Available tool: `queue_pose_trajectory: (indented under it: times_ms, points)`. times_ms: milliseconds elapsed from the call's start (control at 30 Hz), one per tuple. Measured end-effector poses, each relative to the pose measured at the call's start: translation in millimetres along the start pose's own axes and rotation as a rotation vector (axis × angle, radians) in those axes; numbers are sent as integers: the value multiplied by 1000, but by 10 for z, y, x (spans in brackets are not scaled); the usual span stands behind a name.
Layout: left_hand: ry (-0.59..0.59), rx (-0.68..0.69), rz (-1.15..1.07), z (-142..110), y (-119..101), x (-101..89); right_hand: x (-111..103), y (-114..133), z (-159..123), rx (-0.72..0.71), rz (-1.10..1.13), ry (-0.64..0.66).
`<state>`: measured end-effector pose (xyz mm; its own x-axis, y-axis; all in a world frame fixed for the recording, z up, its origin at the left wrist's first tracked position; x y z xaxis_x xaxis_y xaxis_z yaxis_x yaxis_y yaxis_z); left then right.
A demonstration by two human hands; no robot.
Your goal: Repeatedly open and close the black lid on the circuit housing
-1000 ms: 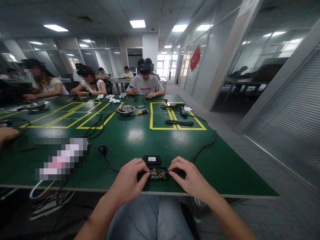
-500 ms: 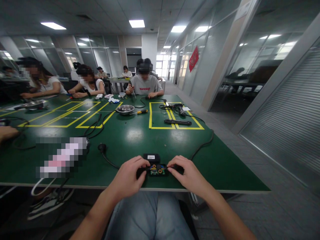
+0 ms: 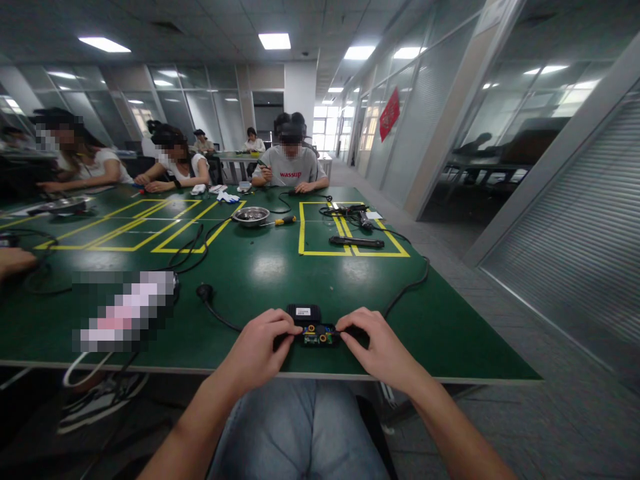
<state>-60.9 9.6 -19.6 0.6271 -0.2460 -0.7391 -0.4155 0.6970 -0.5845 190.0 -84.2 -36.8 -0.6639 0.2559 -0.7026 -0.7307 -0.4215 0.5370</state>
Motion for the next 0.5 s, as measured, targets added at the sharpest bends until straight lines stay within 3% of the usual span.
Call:
queue_pose_trajectory:
  times_ms: [200,300,367,433,500]
  points:
    - [-26,11,65,-23,-54,7,-19,122,64,-86,-65,-64]
    - [-27,-5,56,-59,-90,-9,-59,366,41,-93,12,-268]
    - [-40,-21,32,-74,-101,-29,-84,586,-72,-71,199,-445]
    - [-66,-38,13,-76,-95,-49,-91,837,-244,-139,337,-400]
    - [-84,-56,13,-69,-78,-58,-105,1062,-451,-179,361,-190]
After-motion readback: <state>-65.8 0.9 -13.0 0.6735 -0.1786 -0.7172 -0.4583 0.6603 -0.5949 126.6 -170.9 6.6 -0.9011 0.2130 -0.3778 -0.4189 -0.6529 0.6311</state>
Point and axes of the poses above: each hand's wrist, its own z-axis towards the middle knuckle, its own x-axis out of the palm, y = z × x, the point moved 2 cm from there along z, towards the middle knuckle, and after that the axes turned 10 degrees about -x, right-handed, at the moved point
